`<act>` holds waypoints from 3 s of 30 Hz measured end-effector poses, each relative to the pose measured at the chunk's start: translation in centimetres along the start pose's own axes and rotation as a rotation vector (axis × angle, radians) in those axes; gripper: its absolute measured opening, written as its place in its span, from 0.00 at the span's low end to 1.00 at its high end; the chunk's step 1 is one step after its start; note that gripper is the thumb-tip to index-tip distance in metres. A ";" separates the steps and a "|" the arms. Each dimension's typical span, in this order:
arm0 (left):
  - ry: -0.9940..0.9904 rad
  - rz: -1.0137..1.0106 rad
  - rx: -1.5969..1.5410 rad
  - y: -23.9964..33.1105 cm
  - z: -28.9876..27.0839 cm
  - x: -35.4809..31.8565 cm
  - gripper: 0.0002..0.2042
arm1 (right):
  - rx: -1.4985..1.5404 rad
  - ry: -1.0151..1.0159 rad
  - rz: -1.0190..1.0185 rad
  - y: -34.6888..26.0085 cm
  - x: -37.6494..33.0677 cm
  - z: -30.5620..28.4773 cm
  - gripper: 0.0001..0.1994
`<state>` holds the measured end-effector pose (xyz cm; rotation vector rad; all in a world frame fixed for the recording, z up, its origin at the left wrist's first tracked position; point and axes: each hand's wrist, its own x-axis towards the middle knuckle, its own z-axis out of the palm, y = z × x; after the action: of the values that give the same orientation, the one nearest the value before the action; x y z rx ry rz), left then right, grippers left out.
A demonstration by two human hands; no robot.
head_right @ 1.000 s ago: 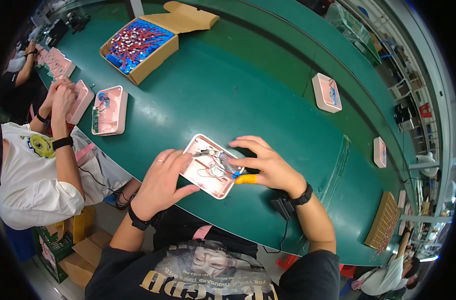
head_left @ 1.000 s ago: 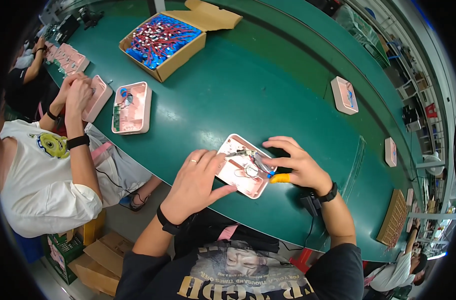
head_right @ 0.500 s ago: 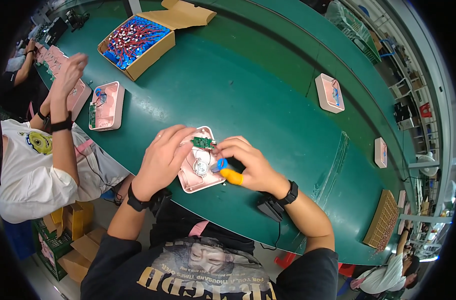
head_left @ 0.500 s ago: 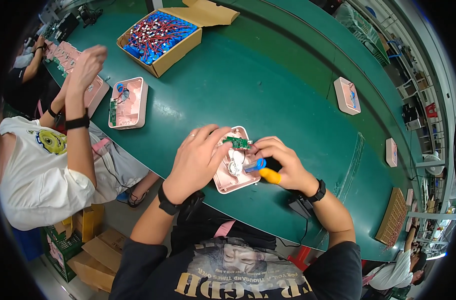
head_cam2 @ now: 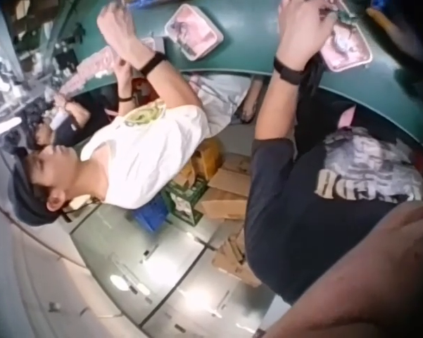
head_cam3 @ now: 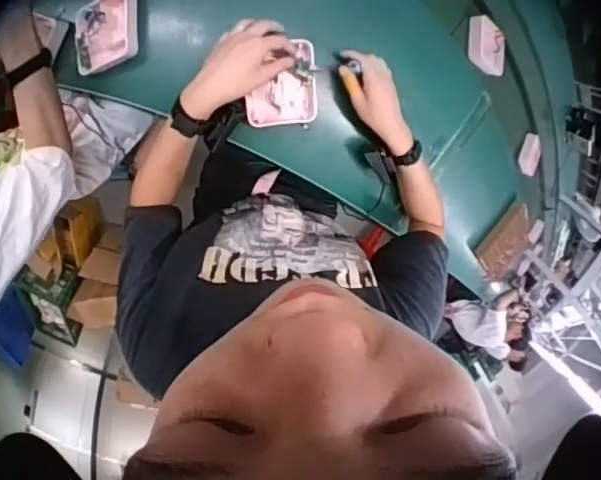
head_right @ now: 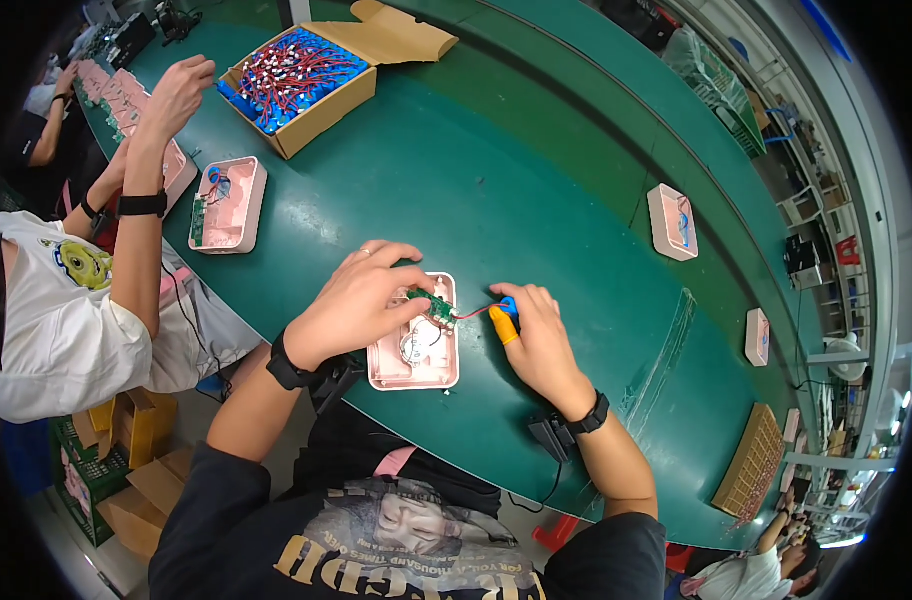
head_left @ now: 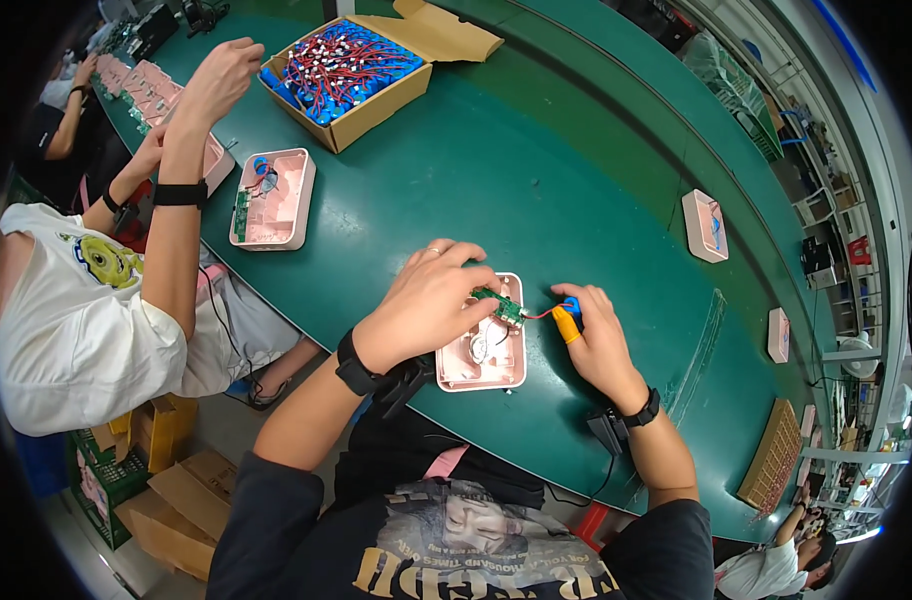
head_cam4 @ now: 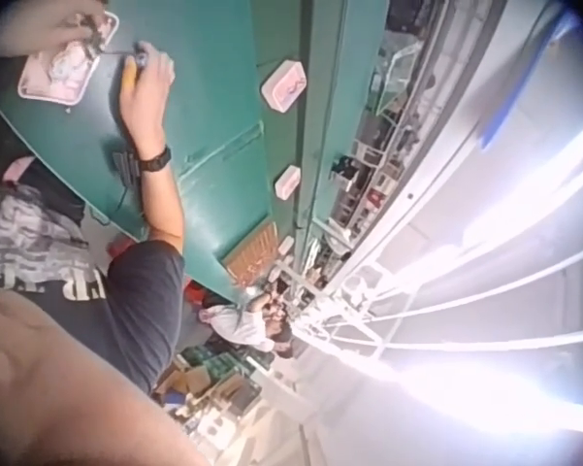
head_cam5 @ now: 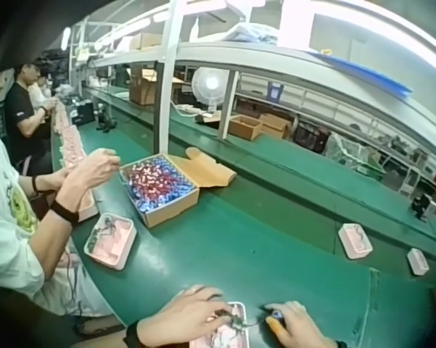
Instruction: The person places a circuit board and a battery into a pink plastic housing by hand, then presses the components into place. They pick up the housing, turn it over, and set it aside on the table.
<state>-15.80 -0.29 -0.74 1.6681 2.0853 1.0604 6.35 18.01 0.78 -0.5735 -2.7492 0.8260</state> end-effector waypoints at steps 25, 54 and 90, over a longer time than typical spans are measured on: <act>0.190 -0.121 -0.042 -0.3 0.9 -5.9 0.28 | -0.394 0.321 -0.670 -3.4 1.7 0.6 0.17; 0.251 0.058 -0.137 0.1 2.4 -4.6 0.08 | -0.164 -0.150 -0.343 -5.6 3.6 0.0 0.11; 0.460 -0.136 -0.242 0.2 3.3 -5.1 0.07 | 0.832 -0.453 0.541 -1.3 -1.8 2.9 0.19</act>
<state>-12.06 -3.78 -4.05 1.2340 2.1764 1.6975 6.64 14.82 -1.04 -1.0248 -2.2256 2.2874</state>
